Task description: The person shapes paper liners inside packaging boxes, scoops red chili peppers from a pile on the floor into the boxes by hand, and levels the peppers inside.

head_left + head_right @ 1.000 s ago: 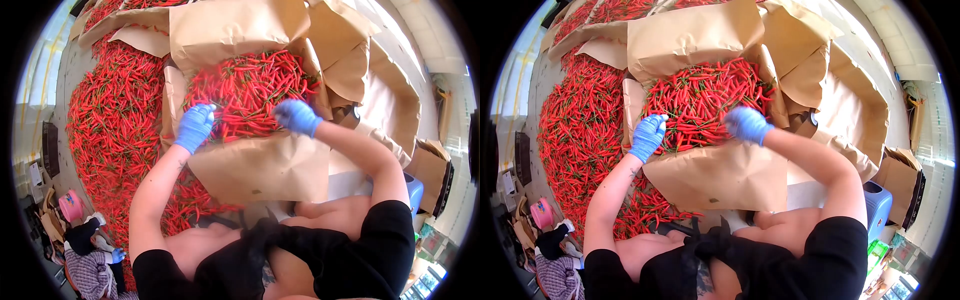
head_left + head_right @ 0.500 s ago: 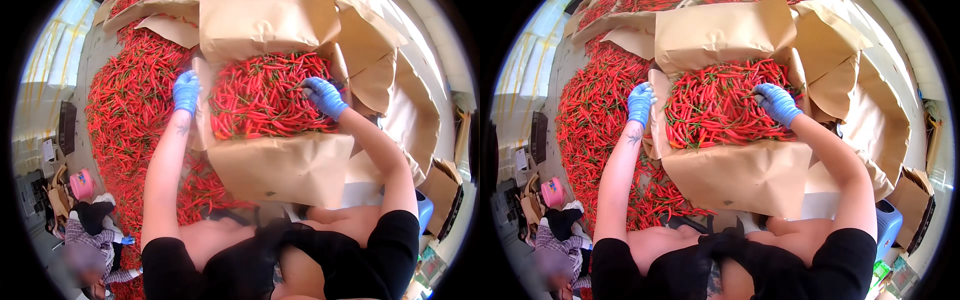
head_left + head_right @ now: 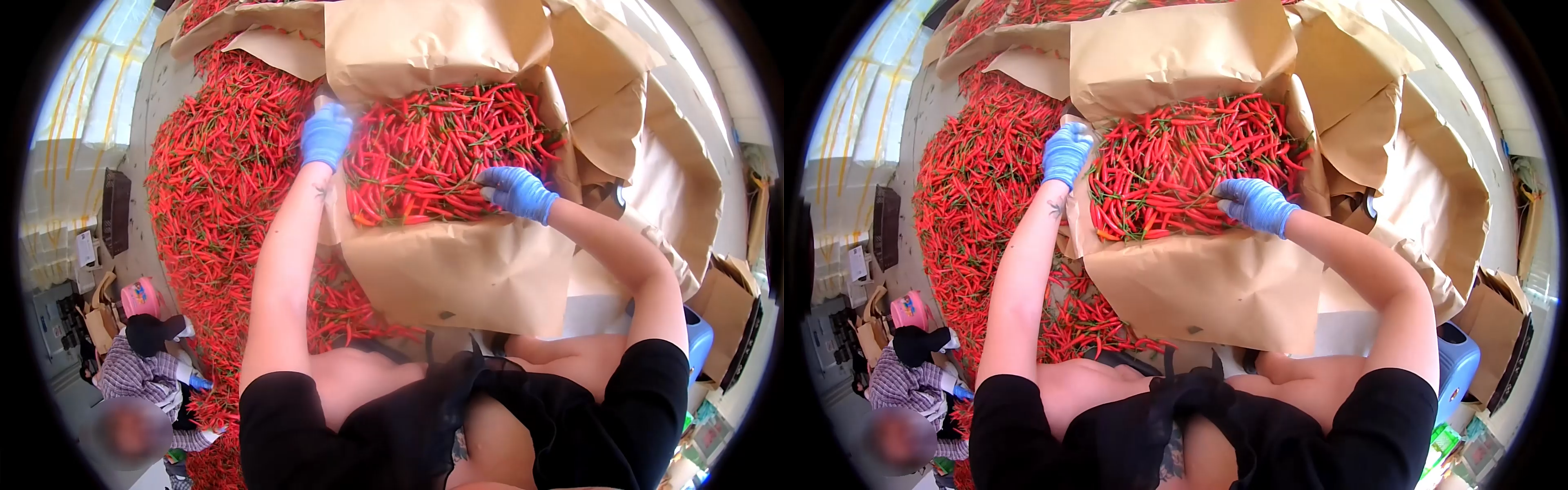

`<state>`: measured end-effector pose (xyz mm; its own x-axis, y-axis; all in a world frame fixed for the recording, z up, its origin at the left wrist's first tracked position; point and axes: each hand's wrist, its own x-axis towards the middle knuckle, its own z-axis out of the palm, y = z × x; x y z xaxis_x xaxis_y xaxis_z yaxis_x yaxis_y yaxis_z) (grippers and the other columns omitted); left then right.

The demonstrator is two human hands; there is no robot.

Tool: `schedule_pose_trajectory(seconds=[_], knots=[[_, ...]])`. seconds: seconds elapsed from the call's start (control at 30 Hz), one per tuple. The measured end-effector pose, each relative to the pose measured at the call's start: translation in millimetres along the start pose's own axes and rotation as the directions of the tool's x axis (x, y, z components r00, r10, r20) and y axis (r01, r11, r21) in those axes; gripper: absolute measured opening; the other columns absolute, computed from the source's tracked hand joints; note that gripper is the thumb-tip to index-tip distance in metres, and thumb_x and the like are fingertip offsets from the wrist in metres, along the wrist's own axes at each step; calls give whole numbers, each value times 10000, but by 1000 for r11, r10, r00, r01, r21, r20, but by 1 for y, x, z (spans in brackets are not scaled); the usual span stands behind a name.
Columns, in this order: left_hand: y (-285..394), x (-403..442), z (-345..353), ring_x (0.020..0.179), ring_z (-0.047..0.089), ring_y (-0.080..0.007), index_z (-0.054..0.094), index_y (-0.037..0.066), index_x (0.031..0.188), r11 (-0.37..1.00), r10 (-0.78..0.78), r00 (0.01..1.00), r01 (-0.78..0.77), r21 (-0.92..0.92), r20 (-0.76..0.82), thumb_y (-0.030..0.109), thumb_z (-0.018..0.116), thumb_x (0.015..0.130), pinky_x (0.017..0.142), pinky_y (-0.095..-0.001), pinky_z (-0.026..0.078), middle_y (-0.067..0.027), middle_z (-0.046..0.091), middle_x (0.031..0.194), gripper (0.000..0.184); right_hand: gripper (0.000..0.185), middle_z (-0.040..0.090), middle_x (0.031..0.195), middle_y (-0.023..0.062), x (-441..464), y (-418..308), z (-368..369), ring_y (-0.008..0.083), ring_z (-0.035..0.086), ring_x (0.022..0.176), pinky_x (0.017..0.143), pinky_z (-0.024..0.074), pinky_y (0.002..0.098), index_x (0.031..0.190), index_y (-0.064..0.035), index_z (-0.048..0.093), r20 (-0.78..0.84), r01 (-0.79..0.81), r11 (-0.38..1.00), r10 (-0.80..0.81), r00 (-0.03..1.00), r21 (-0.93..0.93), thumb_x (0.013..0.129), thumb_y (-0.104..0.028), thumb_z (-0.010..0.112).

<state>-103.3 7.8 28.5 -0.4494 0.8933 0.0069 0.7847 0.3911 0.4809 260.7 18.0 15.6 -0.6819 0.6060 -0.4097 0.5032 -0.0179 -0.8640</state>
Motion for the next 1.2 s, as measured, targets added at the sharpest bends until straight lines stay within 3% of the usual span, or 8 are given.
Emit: schedule_pose_trajectory(seconds=[0.2,0.3,0.4,0.6,0.87,0.93,1.1,1.2], knots=[[52,-65,16,1148,498,-296,564,146,1178,683,621,737,-676,278,266,355,533,849,968,-433,379,-137,508,1263,392,460,448,1301,109,-1,-19,-24,304,455,1159,961,376,423,1180,-141,559,48,300,540,-430,901,-786,753,-282,656],[63,-95,44,1375,164,-278,294,288,1401,520,474,519,-817,250,711,539,403,869,1050,-621,61,-46,189,1492,598,587,367,1375,139,27,-5,-63,314,351,1255,1016,314,425,1275,-172,471,-268,-76,436,-399,877,-897,747,-355,652],[50,-75,27,1343,241,-270,359,281,1365,385,395,558,-822,421,730,522,441,852,1045,-610,121,-26,289,1451,573,691,276,1437,165,43,-9,-72,362,297,1294,1055,270,425,1386,-216,323,-396,-335,581,24,918,-742,804,-509,553],[10,-30,9,1357,217,-281,372,203,1375,440,75,864,-477,761,498,590,364,859,1057,-609,67,-77,323,1436,645,722,193,1471,155,65,-25,2,380,207,1331,1066,137,553,1372,-262,353,-379,-217,671,-102,920,-709,757,-598,524],[-33,-19,3,1068,532,-307,546,25,1159,933,348,933,-336,130,-86,123,624,744,959,-350,401,-183,573,1120,433,591,244,1468,77,63,-14,-32,305,248,1337,1045,90,630,1358,-364,353,90,148,319,-190,978,-936,813,-548,487],[-27,-39,14,1167,459,-311,459,68,1269,702,479,877,-406,585,34,262,532,817,1020,-432,318,-162,493,1256,497,581,254,1464,71,67,-9,-63,272,261,1337,1045,102,626,1376,-353,319,-64,2,332,-188,980,-943,841,-523,468],[15,-98,15,1234,401,-322,514,137,1233,615,355,683,-685,390,638,380,468,853,1039,-473,273,-157,389,1366,453,616,161,1487,115,59,-52,-34,271,150,1375,1042,159,609,1367,-231,377,-256,-280,350,115,960,-894,797,-382,553],[38,-125,5,1217,419,-319,600,124,1124,640,124,614,-650,411,779,369,475,860,1023,-471,300,-161,385,1372,382,319,429,1314,100,67,-84,-21,277,385,1232,1010,239,577,1006,-152,652,-173,-117,308,-160,972,-944,752,-333,587]])
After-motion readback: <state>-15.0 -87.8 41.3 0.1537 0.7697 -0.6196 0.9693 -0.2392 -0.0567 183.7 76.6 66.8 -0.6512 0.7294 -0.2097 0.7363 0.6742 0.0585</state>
